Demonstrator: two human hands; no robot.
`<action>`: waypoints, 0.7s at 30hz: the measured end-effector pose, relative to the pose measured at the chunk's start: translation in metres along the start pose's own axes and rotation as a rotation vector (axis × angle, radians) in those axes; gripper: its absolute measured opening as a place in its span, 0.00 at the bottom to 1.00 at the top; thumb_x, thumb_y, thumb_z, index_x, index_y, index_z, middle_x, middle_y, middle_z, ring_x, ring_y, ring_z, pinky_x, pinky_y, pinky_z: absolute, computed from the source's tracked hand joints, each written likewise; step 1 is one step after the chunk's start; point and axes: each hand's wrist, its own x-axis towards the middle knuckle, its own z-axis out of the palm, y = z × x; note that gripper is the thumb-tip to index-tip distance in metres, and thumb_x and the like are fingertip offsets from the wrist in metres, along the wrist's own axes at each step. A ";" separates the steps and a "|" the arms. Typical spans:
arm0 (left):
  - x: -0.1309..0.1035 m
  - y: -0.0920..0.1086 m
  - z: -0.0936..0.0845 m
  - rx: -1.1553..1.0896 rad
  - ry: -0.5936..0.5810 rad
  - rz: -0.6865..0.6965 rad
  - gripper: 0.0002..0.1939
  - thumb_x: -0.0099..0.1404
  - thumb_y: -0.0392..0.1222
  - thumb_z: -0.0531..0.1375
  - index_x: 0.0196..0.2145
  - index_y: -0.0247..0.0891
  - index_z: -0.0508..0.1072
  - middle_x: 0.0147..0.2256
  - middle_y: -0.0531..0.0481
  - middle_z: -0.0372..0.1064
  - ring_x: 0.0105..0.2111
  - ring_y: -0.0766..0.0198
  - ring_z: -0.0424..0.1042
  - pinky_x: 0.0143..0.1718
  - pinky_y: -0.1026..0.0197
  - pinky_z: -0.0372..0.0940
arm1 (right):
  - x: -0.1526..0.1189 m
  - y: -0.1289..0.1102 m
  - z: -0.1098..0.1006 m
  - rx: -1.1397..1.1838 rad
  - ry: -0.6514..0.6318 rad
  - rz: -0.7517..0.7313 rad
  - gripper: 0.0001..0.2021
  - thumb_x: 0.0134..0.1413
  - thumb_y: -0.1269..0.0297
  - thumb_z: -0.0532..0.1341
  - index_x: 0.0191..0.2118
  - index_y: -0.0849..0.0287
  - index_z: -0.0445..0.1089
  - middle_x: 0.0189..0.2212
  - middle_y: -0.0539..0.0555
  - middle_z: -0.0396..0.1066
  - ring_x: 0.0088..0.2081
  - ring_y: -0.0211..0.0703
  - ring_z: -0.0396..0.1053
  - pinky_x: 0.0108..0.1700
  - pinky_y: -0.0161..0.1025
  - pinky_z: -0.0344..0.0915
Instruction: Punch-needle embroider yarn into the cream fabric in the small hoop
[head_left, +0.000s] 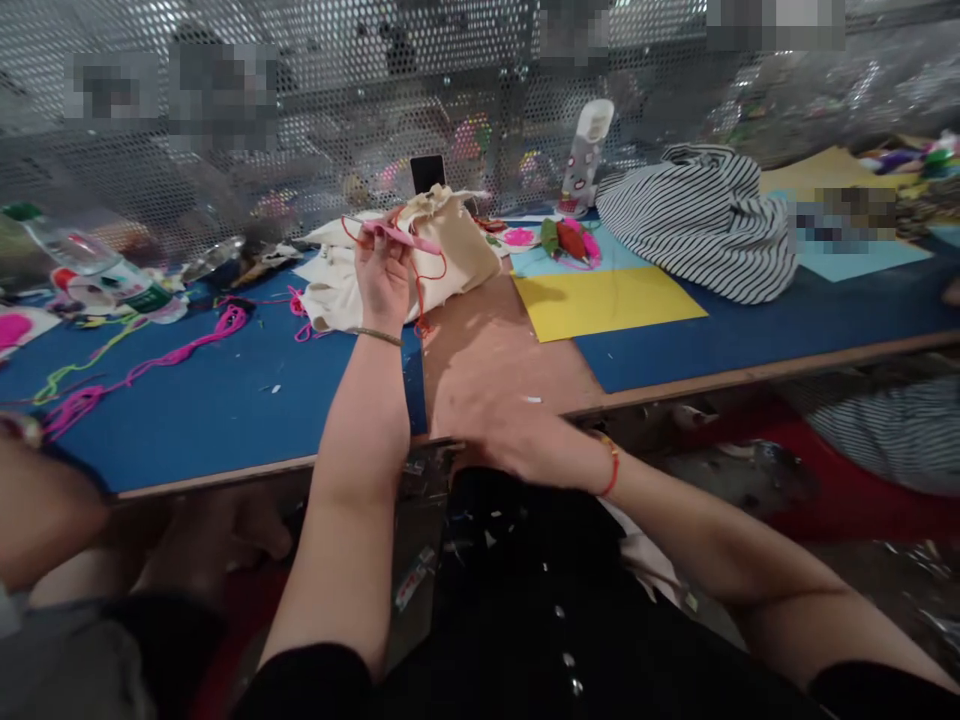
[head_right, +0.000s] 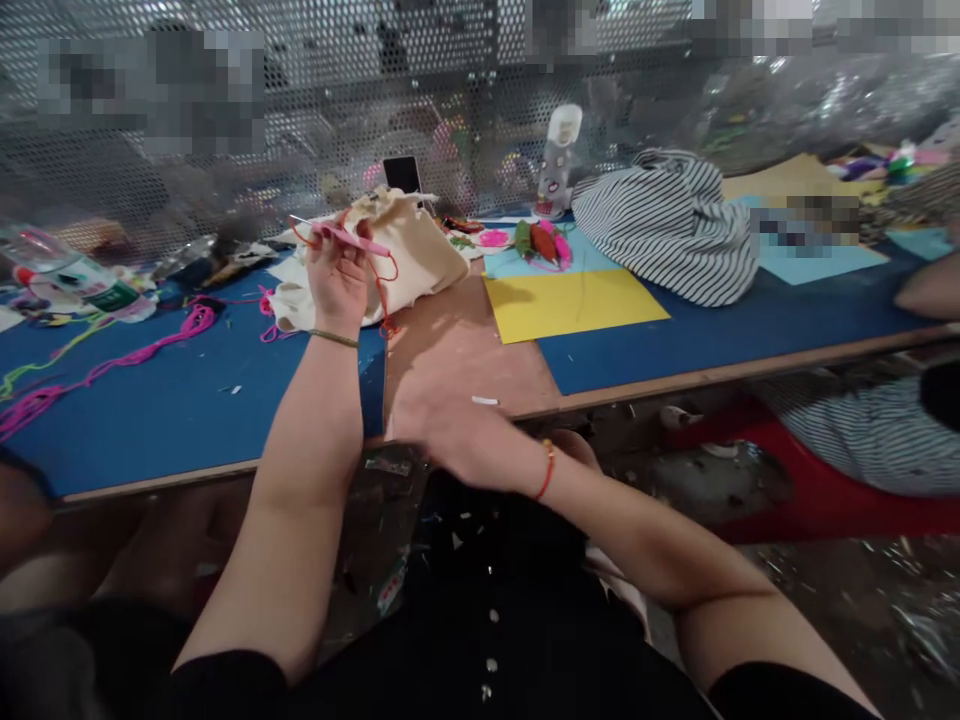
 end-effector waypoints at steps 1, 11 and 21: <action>0.000 -0.001 0.000 -0.010 0.005 -0.007 0.08 0.69 0.36 0.53 0.33 0.45 0.69 0.50 0.51 0.73 0.58 0.63 0.67 0.59 0.57 0.64 | -0.009 0.002 -0.002 -0.043 0.096 0.181 0.21 0.66 0.69 0.48 0.59 0.53 0.67 0.60 0.57 0.68 0.66 0.46 0.59 0.67 0.56 0.55; -0.015 -0.008 0.010 -0.108 -0.189 -0.131 0.09 0.68 0.30 0.52 0.33 0.37 0.70 0.38 0.48 0.75 0.37 0.69 0.76 0.54 0.59 0.66 | 0.034 -0.007 0.004 0.120 -0.048 0.172 0.17 0.63 0.73 0.52 0.52 0.62 0.73 0.54 0.62 0.73 0.59 0.48 0.67 0.63 0.52 0.60; -0.032 -0.012 0.010 0.087 -0.509 -0.259 0.13 0.55 0.43 0.70 0.33 0.36 0.73 0.38 0.46 0.76 0.37 0.64 0.74 0.42 0.64 0.68 | 0.076 0.154 -0.130 0.782 0.746 0.122 0.22 0.54 0.41 0.61 0.25 0.56 0.65 0.21 0.46 0.67 0.23 0.33 0.68 0.31 0.35 0.71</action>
